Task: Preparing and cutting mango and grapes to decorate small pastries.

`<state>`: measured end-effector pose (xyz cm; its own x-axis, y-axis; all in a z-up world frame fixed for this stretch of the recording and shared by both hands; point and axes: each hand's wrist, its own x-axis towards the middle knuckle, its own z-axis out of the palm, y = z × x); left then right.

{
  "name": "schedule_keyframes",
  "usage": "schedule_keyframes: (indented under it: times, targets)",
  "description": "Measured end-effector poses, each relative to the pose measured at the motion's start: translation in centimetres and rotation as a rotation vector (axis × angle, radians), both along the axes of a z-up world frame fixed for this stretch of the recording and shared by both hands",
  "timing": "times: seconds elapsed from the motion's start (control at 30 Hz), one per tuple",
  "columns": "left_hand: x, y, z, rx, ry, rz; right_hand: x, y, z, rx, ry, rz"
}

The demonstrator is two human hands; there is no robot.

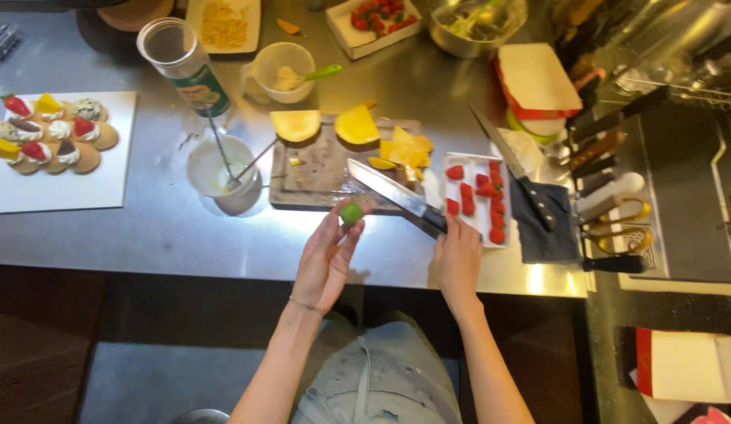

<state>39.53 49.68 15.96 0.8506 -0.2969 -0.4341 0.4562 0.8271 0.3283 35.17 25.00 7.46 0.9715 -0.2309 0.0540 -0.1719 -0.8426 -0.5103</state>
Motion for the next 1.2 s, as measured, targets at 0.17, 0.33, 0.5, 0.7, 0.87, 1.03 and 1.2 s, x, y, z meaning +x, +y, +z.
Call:
schedule_keyframes:
  times: [0.17, 0.33, 0.5, 0.7, 0.87, 1.03, 1.2]
  targets:
    - [2.6, 3.1, -5.7, 0.173, 0.073, 0.082, 2.1, 1.4, -0.2, -0.389, 0.080, 0.067]
    - [3.4, 1.2, -9.7, 0.587, -0.118, 0.064, 2.9, -0.1, -0.8, -0.360, 0.092, 0.106]
    - [4.3, -1.7, -10.9, 0.945, -0.063, 0.062, 1.2, 0.4, 1.4, 0.031, 0.353, 0.060]
    - [5.1, -3.9, -13.8, 1.535, -0.533, 0.103, 1.0, 3.2, 1.4, 0.260, 0.546, 0.028]
    - [5.0, -4.2, -14.9, 1.725, -0.668, 0.089, 0.9, 3.3, 0.8, 0.174, 0.606, 0.075]
    - [4.8, -4.0, -15.3, 1.809, -0.743, 0.124, 0.1, 3.3, 0.4, 0.091, 0.593, 0.123]
    - [4.9, -4.1, -15.3, 1.827, -0.766, 0.123, -0.3, 3.7, 0.1, 0.060, 0.614, 0.118]
